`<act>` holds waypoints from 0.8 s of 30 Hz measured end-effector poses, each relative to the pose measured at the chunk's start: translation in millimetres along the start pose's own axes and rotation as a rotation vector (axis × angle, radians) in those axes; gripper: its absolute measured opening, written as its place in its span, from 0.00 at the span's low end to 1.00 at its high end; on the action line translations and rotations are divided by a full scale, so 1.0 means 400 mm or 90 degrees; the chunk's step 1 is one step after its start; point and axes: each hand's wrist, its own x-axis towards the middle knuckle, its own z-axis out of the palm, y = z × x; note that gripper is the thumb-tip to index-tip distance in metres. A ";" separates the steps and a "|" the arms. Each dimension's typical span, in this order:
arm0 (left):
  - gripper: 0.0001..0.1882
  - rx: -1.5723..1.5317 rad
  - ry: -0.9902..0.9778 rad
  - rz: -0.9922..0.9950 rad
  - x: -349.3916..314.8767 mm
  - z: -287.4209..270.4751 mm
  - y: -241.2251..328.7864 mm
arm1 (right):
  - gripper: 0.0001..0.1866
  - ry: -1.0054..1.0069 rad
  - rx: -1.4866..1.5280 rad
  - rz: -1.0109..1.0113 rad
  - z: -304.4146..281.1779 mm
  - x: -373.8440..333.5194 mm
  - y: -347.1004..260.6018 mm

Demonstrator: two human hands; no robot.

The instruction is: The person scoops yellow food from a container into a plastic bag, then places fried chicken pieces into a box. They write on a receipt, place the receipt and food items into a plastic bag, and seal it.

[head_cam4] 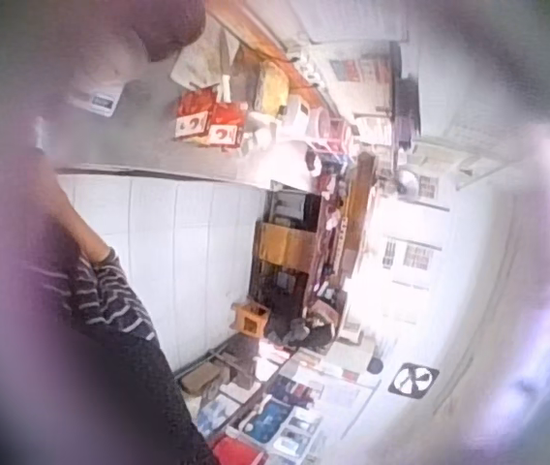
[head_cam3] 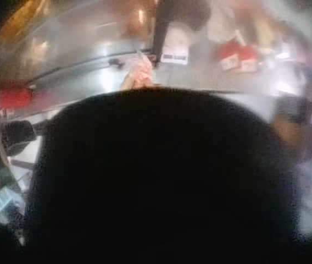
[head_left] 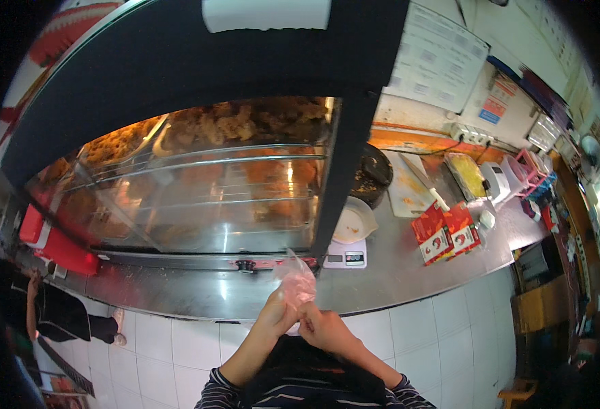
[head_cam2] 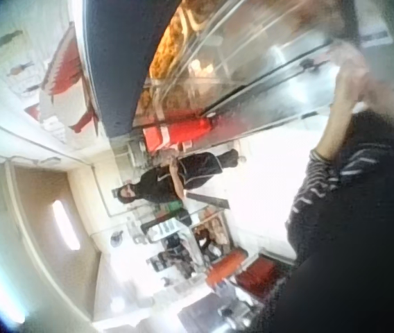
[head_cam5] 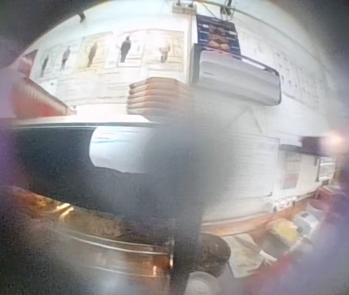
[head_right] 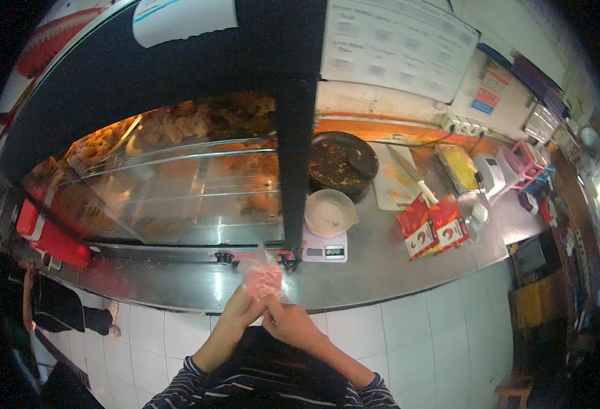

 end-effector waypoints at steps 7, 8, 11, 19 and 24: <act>0.64 0.219 -0.158 0.265 -0.084 -0.061 0.100 | 0.12 -0.190 0.042 -0.160 0.103 0.121 -0.095; 0.65 0.186 -0.144 0.294 -0.096 -0.074 0.126 | 0.12 -0.229 0.045 -0.170 0.124 0.135 -0.117; 0.65 0.112 -0.087 0.390 -0.138 -0.114 0.215 | 0.11 -0.291 0.082 -0.240 0.201 0.186 -0.188; 0.55 0.292 0.323 0.693 -0.360 -0.355 0.547 | 0.07 -0.547 0.294 -0.311 0.456 0.363 -0.436; 0.32 0.834 0.774 0.899 -0.520 -0.574 0.817 | 0.06 -0.660 0.188 -0.428 0.652 0.588 -0.573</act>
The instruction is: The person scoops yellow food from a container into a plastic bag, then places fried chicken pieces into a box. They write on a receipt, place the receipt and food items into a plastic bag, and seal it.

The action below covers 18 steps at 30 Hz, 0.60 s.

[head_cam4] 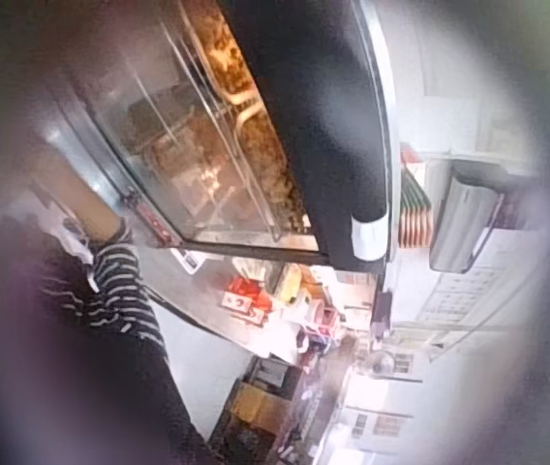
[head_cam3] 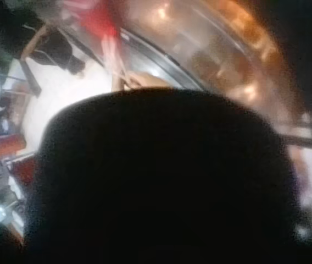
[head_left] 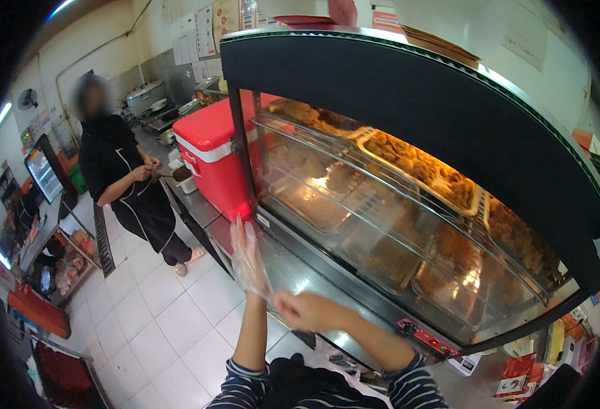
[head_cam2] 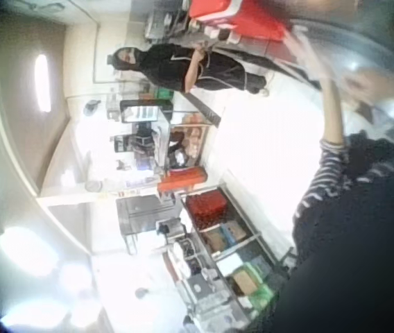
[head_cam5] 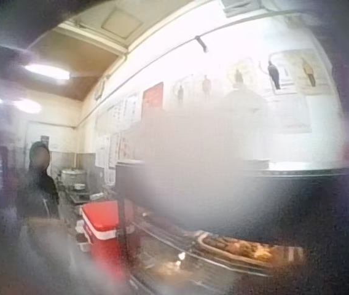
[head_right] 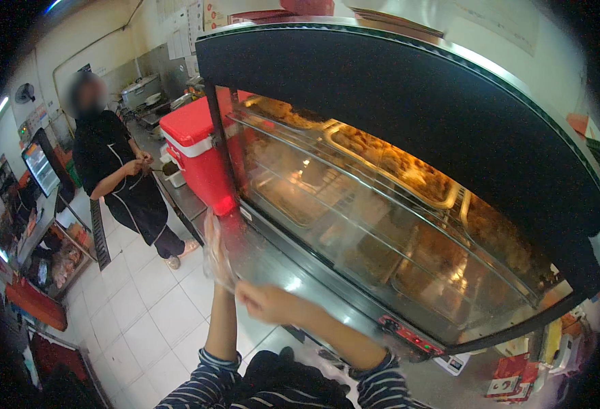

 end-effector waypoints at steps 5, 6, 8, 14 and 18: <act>0.26 0.110 0.008 -0.317 0.233 0.088 -0.100 | 0.29 0.175 -1.047 0.008 -0.189 0.233 0.159; 0.26 0.121 0.003 -0.310 0.265 0.120 -0.110 | 0.31 0.111 -1.163 0.093 -0.221 0.228 0.188; 0.25 0.139 0.049 -0.191 0.320 0.189 -0.136 | 0.33 0.035 -1.286 0.198 -0.252 0.189 0.231; 0.19 -0.111 0.109 -0.311 0.410 0.304 -0.242 | 0.33 0.068 -1.301 0.297 -0.204 0.005 0.217; 0.19 -0.221 -0.087 -0.064 0.357 0.267 -0.233 | 0.32 0.147 -0.958 0.419 -0.111 -0.070 0.145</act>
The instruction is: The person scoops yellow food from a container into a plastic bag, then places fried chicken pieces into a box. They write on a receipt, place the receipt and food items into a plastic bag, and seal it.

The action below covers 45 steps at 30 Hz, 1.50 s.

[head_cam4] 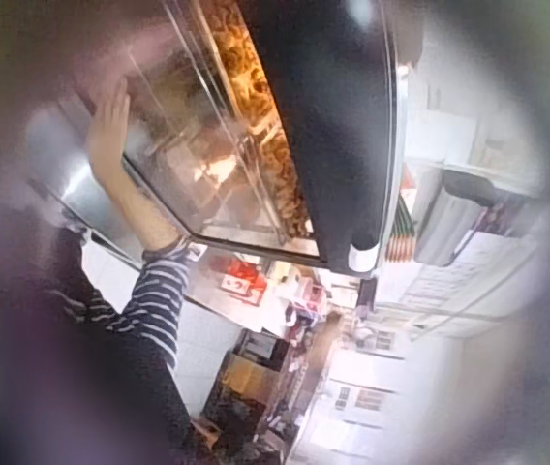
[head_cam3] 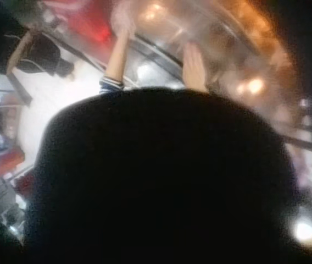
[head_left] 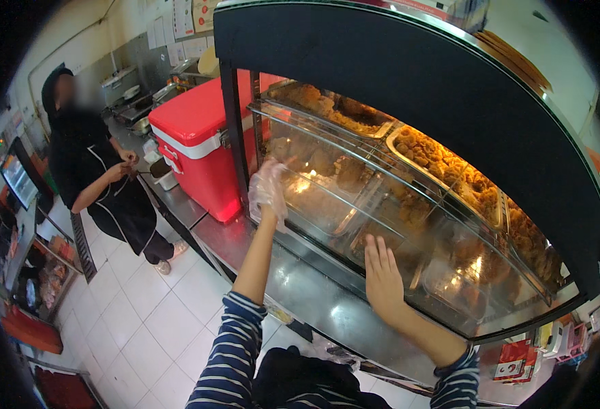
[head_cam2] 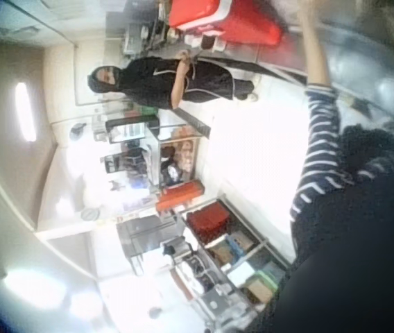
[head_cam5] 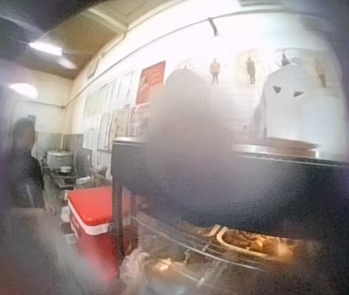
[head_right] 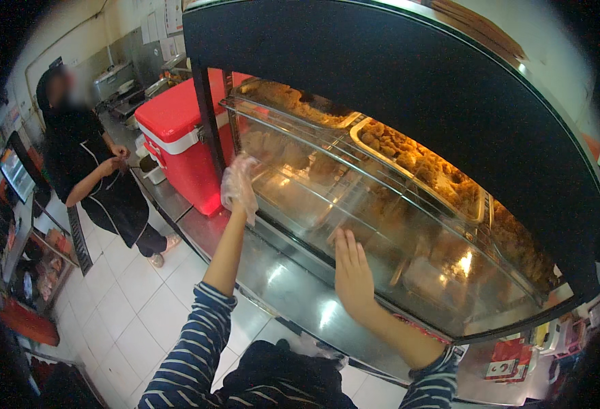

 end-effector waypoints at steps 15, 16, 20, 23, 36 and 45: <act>0.21 0.581 -0.532 0.130 0.194 0.332 0.269 | 0.22 -0.314 0.804 -0.010 0.042 -0.258 -0.268; 0.21 0.594 -0.540 0.135 0.196 0.351 0.263 | 0.23 -0.308 0.813 0.015 0.049 -0.267 -0.273; 0.22 0.627 -0.561 0.147 0.196 0.383 0.241 | 0.21 -0.283 0.846 0.077 0.078 -0.299 -0.296; 0.22 0.647 -0.569 0.164 0.200 0.385 0.234 | 0.20 -0.282 0.853 0.087 0.089 -0.306 -0.304; 0.24 0.699 -0.584 0.236 0.193 0.363 0.237 | 0.18 -0.196 0.864 0.145 0.113 -0.300 -0.297; 0.26 0.645 -0.606 0.296 0.148 0.300 0.272 | 0.17 -0.222 0.876 0.158 0.132 -0.322 -0.292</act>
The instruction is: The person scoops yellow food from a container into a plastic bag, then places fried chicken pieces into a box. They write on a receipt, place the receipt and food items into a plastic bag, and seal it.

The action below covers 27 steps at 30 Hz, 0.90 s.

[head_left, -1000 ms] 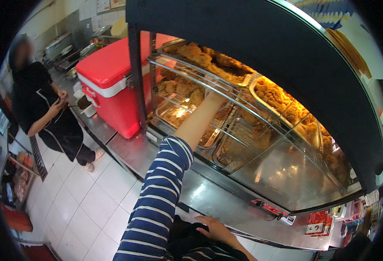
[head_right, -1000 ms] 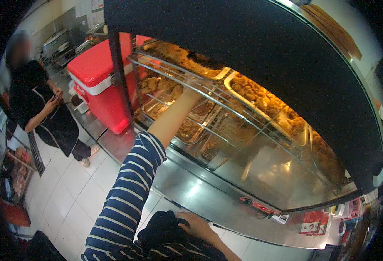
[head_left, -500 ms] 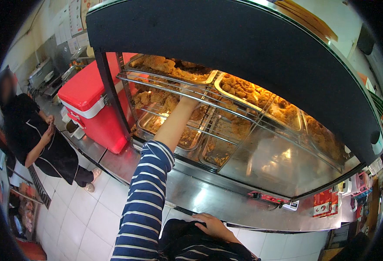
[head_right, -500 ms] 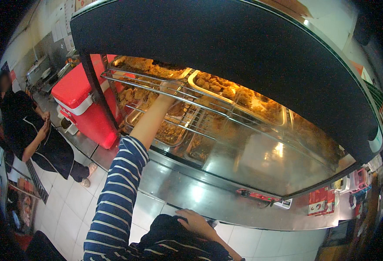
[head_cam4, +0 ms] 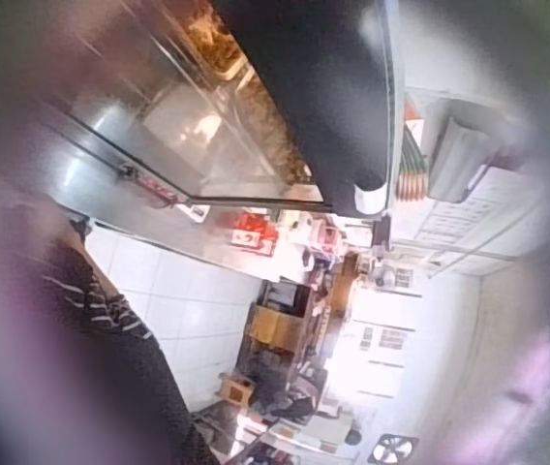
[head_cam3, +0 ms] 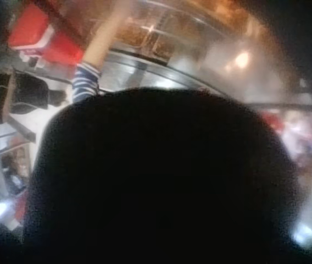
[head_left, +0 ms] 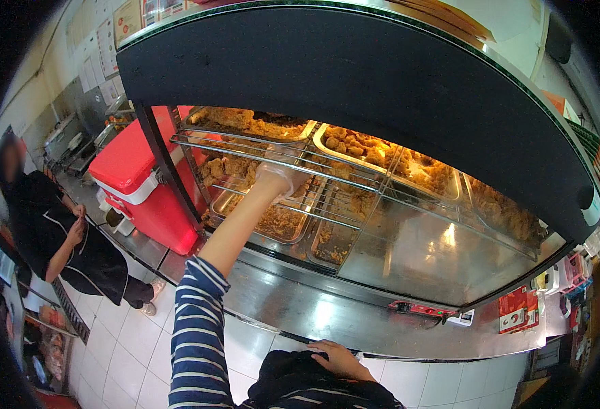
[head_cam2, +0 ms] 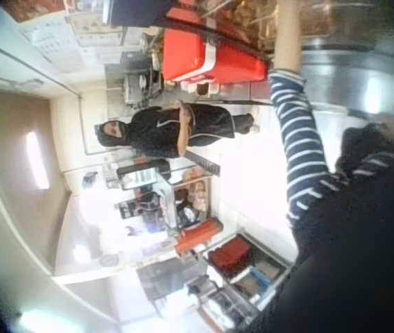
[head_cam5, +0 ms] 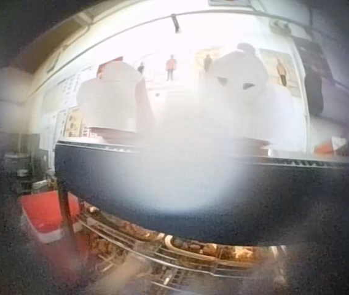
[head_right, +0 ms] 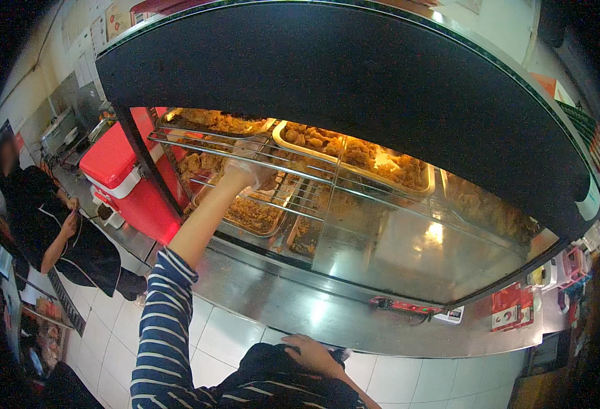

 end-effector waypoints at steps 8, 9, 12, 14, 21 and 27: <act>0.28 0.065 0.241 0.170 -0.076 0.040 0.031 | 0.15 0.115 -0.007 -0.089 -0.035 0.033 -0.014; 0.27 0.103 0.286 0.215 -0.080 0.049 0.027 | 0.15 0.154 -0.015 -0.112 -0.051 0.040 -0.022; 0.19 0.041 0.381 0.291 -0.089 0.068 0.019 | 0.17 0.313 -0.016 -0.113 -0.127 0.066 -0.062; 0.19 0.009 0.420 0.322 -0.097 0.073 0.016 | 0.22 0.429 -0.014 -0.111 -0.196 0.084 -0.101; 0.17 0.073 0.544 0.388 -0.142 0.101 -0.014 | 0.38 0.567 0.002 -0.183 -0.388 0.147 -0.231; 0.15 0.075 0.643 0.431 -0.193 0.156 -0.039 | 0.35 0.585 -0.005 -0.156 -0.382 0.169 -0.243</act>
